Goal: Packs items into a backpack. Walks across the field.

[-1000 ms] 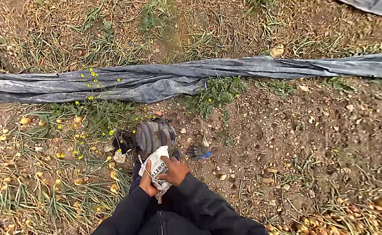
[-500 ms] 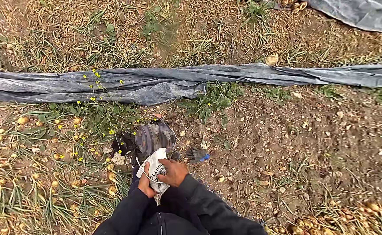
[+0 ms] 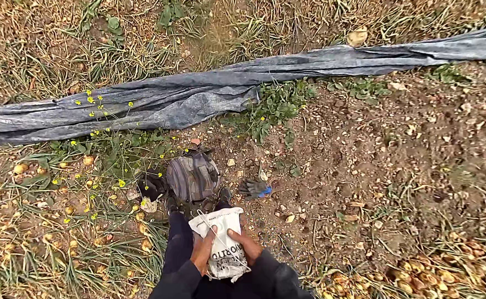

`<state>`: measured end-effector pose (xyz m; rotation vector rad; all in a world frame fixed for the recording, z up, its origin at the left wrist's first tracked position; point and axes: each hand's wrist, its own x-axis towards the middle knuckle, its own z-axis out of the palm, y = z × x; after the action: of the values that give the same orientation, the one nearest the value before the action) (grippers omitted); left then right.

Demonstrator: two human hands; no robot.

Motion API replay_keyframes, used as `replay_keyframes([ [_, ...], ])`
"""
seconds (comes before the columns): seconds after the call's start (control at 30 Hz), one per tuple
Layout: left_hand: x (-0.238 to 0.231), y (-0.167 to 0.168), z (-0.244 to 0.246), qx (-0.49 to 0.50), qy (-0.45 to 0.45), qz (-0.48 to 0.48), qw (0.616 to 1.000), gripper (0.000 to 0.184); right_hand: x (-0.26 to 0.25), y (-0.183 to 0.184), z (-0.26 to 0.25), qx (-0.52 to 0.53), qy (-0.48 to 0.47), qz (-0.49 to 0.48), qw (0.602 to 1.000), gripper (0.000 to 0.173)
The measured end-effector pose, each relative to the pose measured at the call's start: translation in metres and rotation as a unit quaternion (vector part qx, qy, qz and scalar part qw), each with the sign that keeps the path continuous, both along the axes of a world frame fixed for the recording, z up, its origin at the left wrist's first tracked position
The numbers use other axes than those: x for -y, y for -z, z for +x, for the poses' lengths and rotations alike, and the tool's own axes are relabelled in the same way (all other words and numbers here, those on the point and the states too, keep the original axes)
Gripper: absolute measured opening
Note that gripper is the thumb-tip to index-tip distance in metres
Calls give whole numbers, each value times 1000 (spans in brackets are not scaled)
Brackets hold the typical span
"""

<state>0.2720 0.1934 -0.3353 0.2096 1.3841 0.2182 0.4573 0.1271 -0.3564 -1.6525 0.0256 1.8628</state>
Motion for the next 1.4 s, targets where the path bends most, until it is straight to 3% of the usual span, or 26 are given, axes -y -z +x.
replay_keyframes([
  [0.07,2,20,12,65,127,33,989,119,23,17,25,-57,117,-8,991,82],
  [0.1,-8,34,10,101,208,50,972,111,35,30,42,-60,145,-3,988,78],
  [0.13,-25,52,4,111,275,67,953,90,49,43,62,-61,162,2,985,77],
  [0.2,-81,94,-2,-14,332,137,933,40,68,64,97,-50,181,5,982,75],
  [0.27,-165,129,15,-168,351,249,887,28,73,79,115,-55,218,27,974,59],
  [0.33,-245,170,46,-224,411,332,819,30,63,83,115,-93,276,75,954,38],
  [0.4,-305,235,75,-246,515,371,732,32,51,91,106,-100,323,112,934,29],
  [0.47,-340,302,92,-246,643,352,634,38,43,101,97,-97,353,115,924,25],
  [0.53,-350,344,97,-255,747,302,534,32,48,111,95,-115,353,86,924,25],
  [0.63,-347,349,105,-262,821,261,435,19,54,118,104,-178,325,73,926,31],
  [0.73,-354,329,96,-233,833,300,401,22,52,120,107,-201,324,70,922,34],
  [0.9,-340,233,95,-278,830,219,432,34,54,133,100,-248,357,77,897,41],
  [1.03,-277,179,71,-280,766,228,531,32,49,137,91,-278,356,85,888,39],
  [1.1,-228,180,52,-288,722,243,580,31,45,135,86,-293,339,95,889,39],
  [1.23,-114,238,16,-301,628,308,648,31,16,134,80,-282,251,154,913,45],
  [1.33,-83,258,10,-250,521,252,776,31,-30,147,76,-237,124,209,941,55],
  [1.4,-83,245,14,-223,335,164,900,32,-72,161,75,-208,71,242,945,54],
])
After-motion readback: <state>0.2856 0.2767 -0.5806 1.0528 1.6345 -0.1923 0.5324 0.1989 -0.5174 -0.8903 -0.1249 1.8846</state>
